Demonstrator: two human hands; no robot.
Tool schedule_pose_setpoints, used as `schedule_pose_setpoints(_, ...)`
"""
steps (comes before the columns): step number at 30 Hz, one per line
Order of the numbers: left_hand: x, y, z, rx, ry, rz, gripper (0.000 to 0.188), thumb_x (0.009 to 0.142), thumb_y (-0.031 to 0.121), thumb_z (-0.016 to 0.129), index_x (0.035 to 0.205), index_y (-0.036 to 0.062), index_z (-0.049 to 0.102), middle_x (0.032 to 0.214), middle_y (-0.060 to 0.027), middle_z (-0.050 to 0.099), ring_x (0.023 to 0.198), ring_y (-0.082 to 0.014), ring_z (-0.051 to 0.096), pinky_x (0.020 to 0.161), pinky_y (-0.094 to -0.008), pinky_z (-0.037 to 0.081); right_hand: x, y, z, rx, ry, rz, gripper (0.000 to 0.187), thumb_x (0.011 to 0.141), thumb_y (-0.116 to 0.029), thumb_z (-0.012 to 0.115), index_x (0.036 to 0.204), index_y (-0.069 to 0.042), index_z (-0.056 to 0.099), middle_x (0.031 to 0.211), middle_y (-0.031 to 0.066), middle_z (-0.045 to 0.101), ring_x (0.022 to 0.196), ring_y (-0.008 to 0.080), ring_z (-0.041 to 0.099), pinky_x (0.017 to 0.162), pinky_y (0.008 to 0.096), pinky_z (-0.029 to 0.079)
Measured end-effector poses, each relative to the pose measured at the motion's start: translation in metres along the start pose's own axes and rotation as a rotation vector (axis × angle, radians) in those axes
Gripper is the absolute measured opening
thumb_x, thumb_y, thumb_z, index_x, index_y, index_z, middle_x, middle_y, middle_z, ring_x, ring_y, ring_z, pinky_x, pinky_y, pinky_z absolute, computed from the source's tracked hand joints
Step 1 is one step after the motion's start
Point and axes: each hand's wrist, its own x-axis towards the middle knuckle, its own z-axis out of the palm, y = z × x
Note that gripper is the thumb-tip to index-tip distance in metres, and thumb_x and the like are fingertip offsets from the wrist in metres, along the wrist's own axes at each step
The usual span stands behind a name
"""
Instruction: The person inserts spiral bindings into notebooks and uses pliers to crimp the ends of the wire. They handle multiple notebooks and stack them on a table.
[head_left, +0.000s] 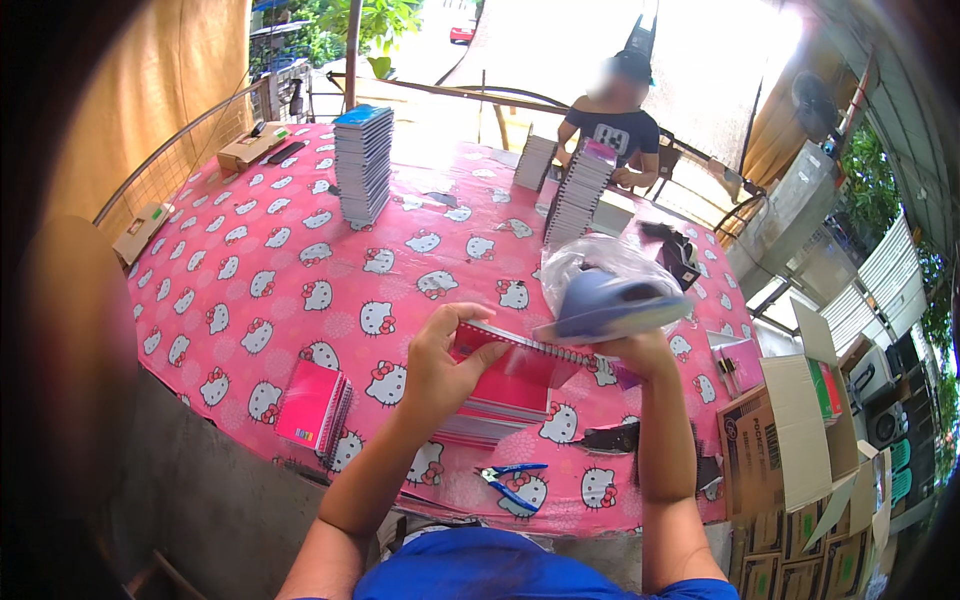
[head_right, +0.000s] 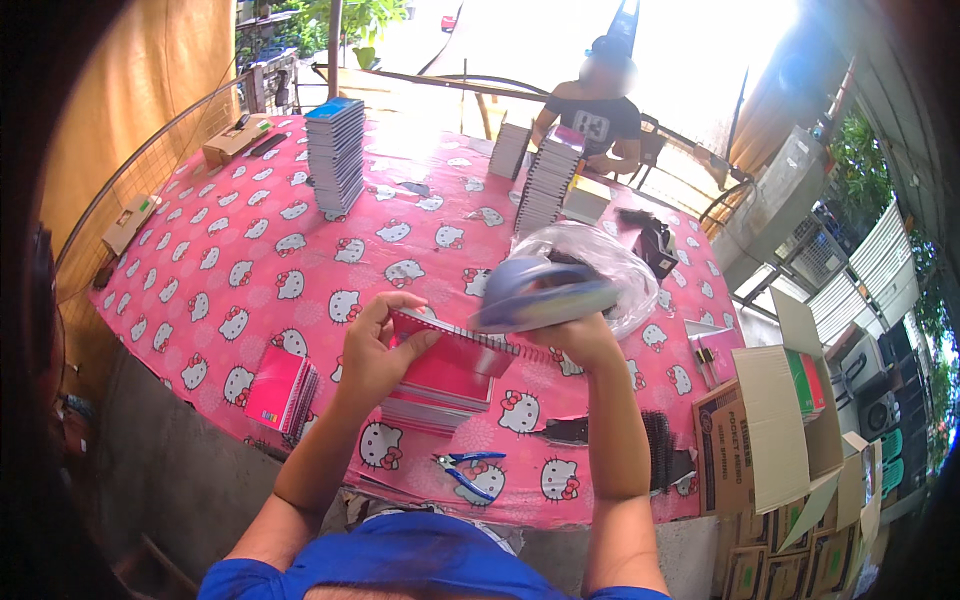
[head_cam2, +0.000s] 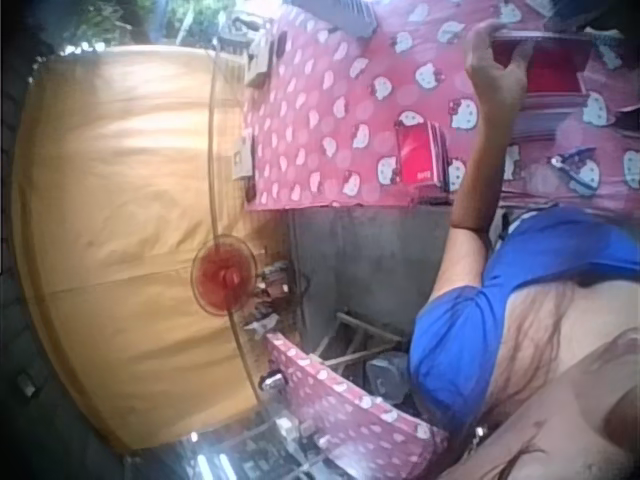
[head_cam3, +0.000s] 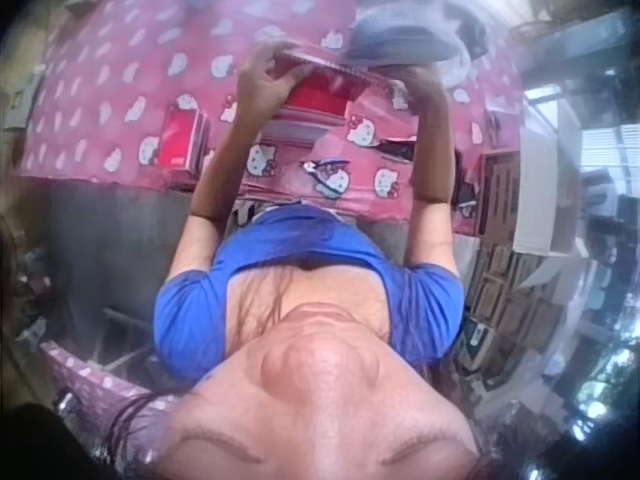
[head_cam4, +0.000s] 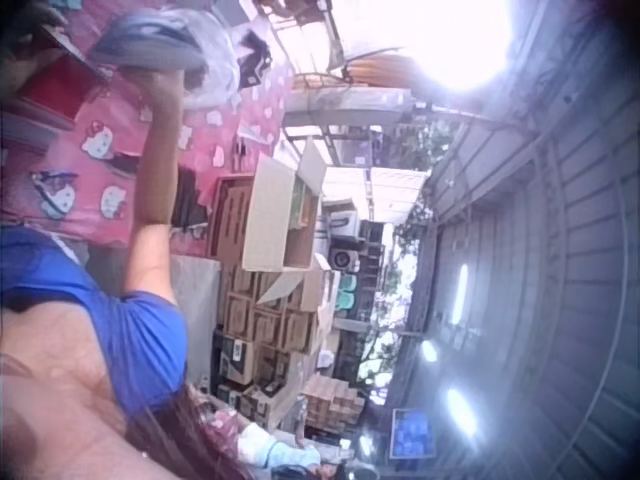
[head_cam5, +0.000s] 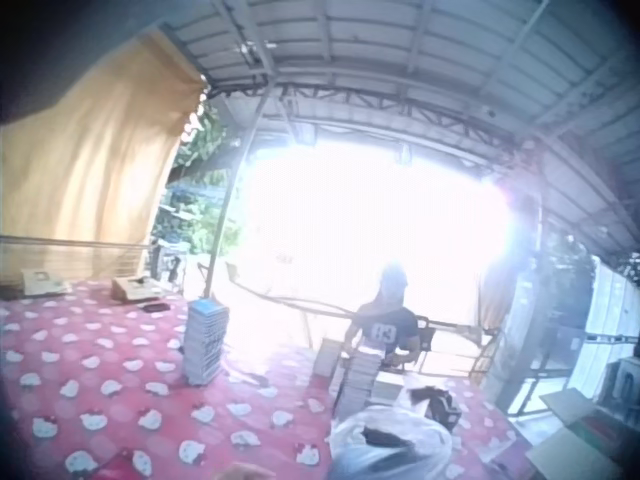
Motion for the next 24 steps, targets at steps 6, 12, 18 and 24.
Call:
schedule_pose_setpoints(6, -0.003, -0.014, -0.001, -0.307, -0.015, 0.082, 0.051, 0.078, -0.006, 0.071, 0.121, 0.0025, 0.047, 0.103, -0.0022, 0.056, 0.100, -0.0097, 0.054, 0.092, -0.0243, 0.042, 0.005, -0.018, 0.000, 0.142, -0.027, -0.019, 0.027, 0.062, 0.000, 0.067, 0.087, -0.001, 0.057, 0.076, 0.0059, 0.059, 0.075, 0.0105, 0.058, 0.067, 0.0271, 0.047)
schedule_pose_setpoints(12, -0.003, -0.011, -0.002, -0.380, 0.044, -0.011, 0.046, 0.081, -0.006, 0.068, 0.124, 0.0021, 0.054, 0.105, -0.0021, 0.061, 0.093, -0.0069, 0.056, 0.082, -0.0209, 0.045, 0.003, 0.000, 0.008, 0.095, -0.001, 0.029, 0.030, 0.064, -0.002, 0.073, 0.091, -0.004, 0.060, 0.082, -0.0003, 0.061, 0.078, 0.0121, 0.058, 0.069, 0.0295, 0.049)
schedule_pose_setpoints(18, -0.004, -0.022, -0.006, -0.327, 0.093, -0.021, 0.042, 0.080, -0.008, 0.068, 0.121, 0.0041, 0.062, 0.105, -0.0054, 0.068, 0.082, -0.0057, 0.060, 0.064, -0.0183, 0.048, 0.020, -0.012, 0.012, -0.036, -0.070, 0.031, 0.028, 0.066, 0.005, 0.066, 0.091, -0.005, 0.059, 0.084, -0.0009, 0.060, 0.080, 0.0047, 0.054, 0.069, 0.0253, 0.047)
schedule_pose_setpoints(24, -0.007, -0.017, -0.018, -0.342, 0.056, -0.074, 0.030, 0.081, -0.004, 0.069, 0.110, 0.0018, 0.067, 0.103, -0.0049, 0.068, 0.090, -0.0080, 0.060, 0.081, -0.0221, 0.049, -0.026, 0.041, 0.026, -0.415, 0.253, 0.161, 0.033, 0.065, -0.003, 0.067, 0.097, -0.003, 0.058, 0.084, 0.0107, 0.062, 0.076, 0.0203, 0.061, 0.068, 0.0316, 0.049)
